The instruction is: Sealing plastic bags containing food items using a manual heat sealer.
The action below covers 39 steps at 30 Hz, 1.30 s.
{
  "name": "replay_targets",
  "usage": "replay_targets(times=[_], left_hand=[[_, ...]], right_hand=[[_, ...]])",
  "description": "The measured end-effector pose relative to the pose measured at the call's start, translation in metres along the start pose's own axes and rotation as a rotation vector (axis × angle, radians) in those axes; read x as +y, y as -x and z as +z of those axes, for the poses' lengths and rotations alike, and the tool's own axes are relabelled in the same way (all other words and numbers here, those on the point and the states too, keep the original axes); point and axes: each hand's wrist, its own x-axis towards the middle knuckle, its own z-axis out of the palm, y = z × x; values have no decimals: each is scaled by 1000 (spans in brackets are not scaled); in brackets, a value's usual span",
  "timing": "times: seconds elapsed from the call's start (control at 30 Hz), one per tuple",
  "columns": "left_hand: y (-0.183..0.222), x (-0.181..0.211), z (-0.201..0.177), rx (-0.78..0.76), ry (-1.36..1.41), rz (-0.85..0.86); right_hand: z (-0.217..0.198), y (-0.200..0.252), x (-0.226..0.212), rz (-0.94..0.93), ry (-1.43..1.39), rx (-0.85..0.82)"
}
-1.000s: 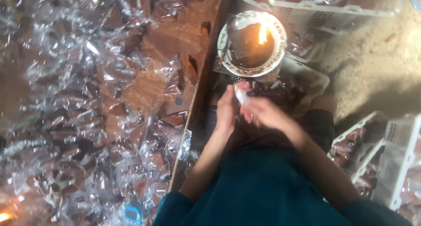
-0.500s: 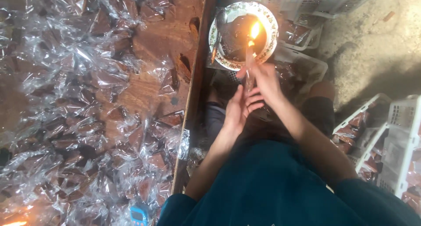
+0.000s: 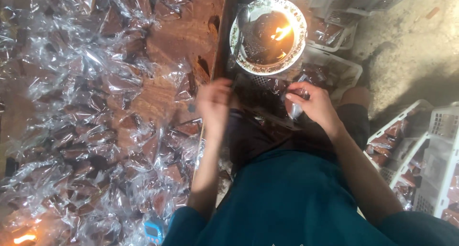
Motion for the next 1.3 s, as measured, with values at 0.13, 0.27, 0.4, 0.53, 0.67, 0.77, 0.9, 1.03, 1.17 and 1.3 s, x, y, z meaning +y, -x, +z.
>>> replay_targets(times=[0.13, 0.27, 0.4, 0.53, 0.67, 0.77, 0.9, 1.03, 1.17, 1.3], left_hand=[[-23, -80, -43, 84, -430, -22], [-40, -144, -59, -43, -801, -73], [-52, -139, -65, 168, -432, -236], [-22, -53, -42, 281, 87, -370], [42, -53, 11, -433, 499, -873], [62, -36, 31, -583, 774, -896], [68, -2, 30, -554, 903, -686], [82, -21, 41, -415, 570, -582], [71, -3, 35, -627, 519, -624], [81, 24, 42, -782, 368, -862]], right_hand=[[-1, 9, 3, -43, 122, -36], [8, 16, 2, -8, 168, -305], [11, 24, -26, -26, 209, -474], [18, 32, -36, -92, 31, -279], [24, 33, -62, -783, 103, -46], [25, 21, -55, -939, 31, -51], [17, 27, -30, -474, -10, -146], [16, 31, -38, -220, -41, -225], [16, 22, -30, -214, -83, -135], [19, 27, -35, -179, -118, -215]])
